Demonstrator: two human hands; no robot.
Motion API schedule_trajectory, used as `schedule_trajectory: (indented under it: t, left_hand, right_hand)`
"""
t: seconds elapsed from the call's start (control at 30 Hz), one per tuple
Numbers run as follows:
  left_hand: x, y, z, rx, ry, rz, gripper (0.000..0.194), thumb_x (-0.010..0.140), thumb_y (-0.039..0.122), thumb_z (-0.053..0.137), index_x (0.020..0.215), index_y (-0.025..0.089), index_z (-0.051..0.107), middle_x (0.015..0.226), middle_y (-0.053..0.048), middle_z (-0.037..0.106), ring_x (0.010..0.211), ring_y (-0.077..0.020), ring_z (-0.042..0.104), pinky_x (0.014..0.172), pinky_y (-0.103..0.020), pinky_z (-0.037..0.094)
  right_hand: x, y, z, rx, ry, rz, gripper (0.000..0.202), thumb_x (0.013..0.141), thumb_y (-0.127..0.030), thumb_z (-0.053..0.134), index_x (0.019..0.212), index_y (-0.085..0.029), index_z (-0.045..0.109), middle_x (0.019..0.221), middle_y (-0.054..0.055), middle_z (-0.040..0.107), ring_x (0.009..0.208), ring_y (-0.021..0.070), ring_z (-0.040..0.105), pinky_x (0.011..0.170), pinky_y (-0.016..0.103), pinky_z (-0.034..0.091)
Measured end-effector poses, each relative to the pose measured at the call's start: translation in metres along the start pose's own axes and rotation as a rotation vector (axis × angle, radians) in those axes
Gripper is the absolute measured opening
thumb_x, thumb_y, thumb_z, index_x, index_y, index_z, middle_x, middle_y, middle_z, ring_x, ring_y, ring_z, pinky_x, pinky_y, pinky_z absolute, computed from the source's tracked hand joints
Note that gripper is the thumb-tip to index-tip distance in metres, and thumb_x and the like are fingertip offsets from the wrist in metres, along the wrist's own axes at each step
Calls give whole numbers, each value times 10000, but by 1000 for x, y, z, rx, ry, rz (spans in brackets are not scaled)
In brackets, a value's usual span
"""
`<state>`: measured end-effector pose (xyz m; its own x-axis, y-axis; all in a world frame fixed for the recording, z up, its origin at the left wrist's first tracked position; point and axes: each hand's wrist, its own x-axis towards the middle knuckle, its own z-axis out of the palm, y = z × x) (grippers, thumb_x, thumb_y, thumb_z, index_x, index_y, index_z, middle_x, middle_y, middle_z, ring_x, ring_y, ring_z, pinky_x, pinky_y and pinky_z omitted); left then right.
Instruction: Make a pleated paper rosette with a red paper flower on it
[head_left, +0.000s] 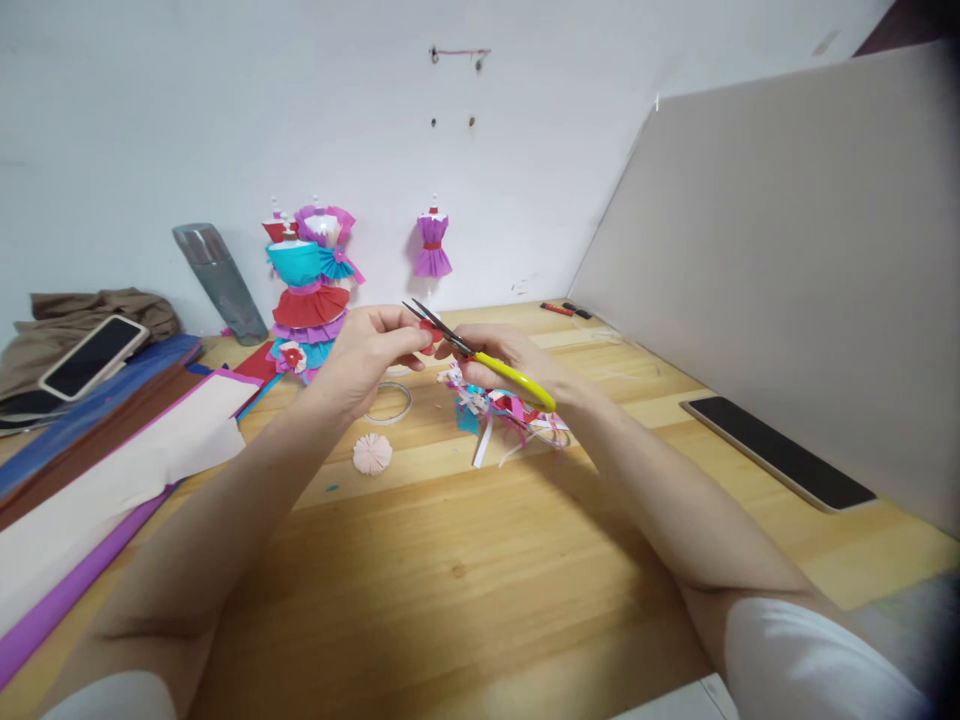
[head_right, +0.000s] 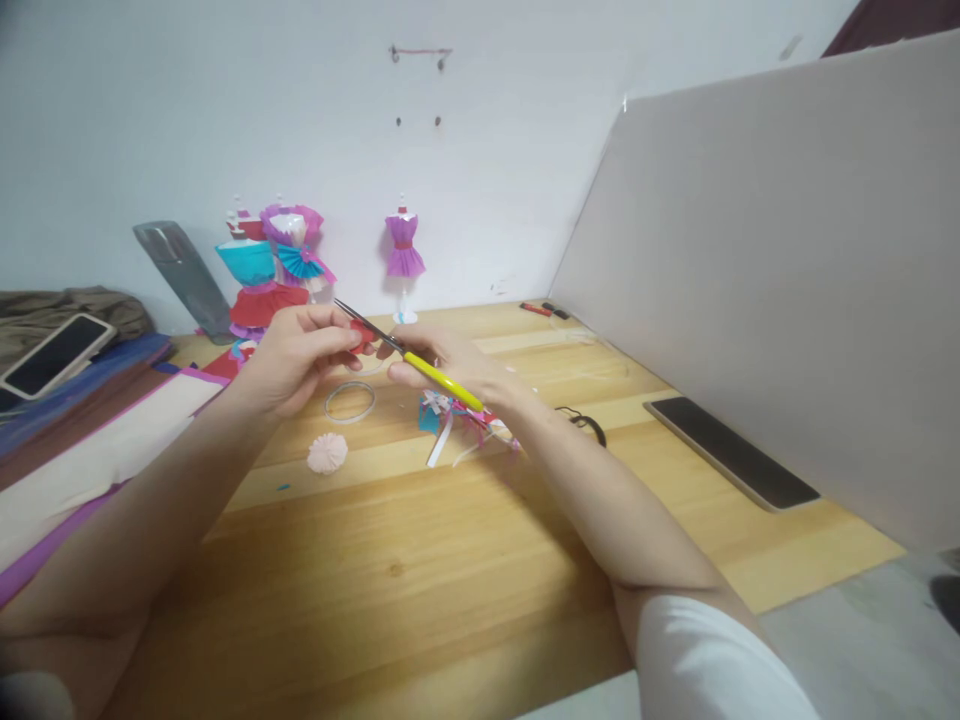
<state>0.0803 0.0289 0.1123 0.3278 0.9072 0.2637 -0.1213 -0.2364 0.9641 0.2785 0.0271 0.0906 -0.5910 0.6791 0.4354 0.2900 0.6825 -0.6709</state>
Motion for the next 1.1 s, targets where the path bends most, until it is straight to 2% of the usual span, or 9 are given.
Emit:
schedule_trajectory:
  t: [0.13,0.3,0.6,1.1]
  left_hand:
    - [1,-1,-1,-2,-10,-16,114,591,214,707,550,144,626,646,-32,651,629,-122,575,594,-245,467]
    - [2,-3,-1,-8,-18,-18,122,586,211,706,537,145,616,630,-23,638,593,-108,554,589,-247,464]
    - [2,-2,-1,6,-17,-22,124,579,223,706,540,145,616,623,-23,635,593,-113,553,591,-254,466]
    - [4,-6,-5,13,-19,-37,95,588,208,709,561,143,647,632,-36,658,615,-126,580,593,-255,480]
  right_hand:
    - [0,2,0,-14,8,17,485,831,-617,543,970,-167,656,817,30,589,698,146,486,647,284,378]
    - [-1,4,2,41,17,24,454,828,-603,568,948,-174,652,774,8,554,663,129,453,624,276,354]
    - [0,-1,1,77,21,74,464,770,-623,627,888,-176,663,836,37,636,739,155,521,660,285,398]
    - [0,-3,2,150,91,178,347,667,-543,755,770,-221,679,688,-6,577,610,132,458,554,272,352]
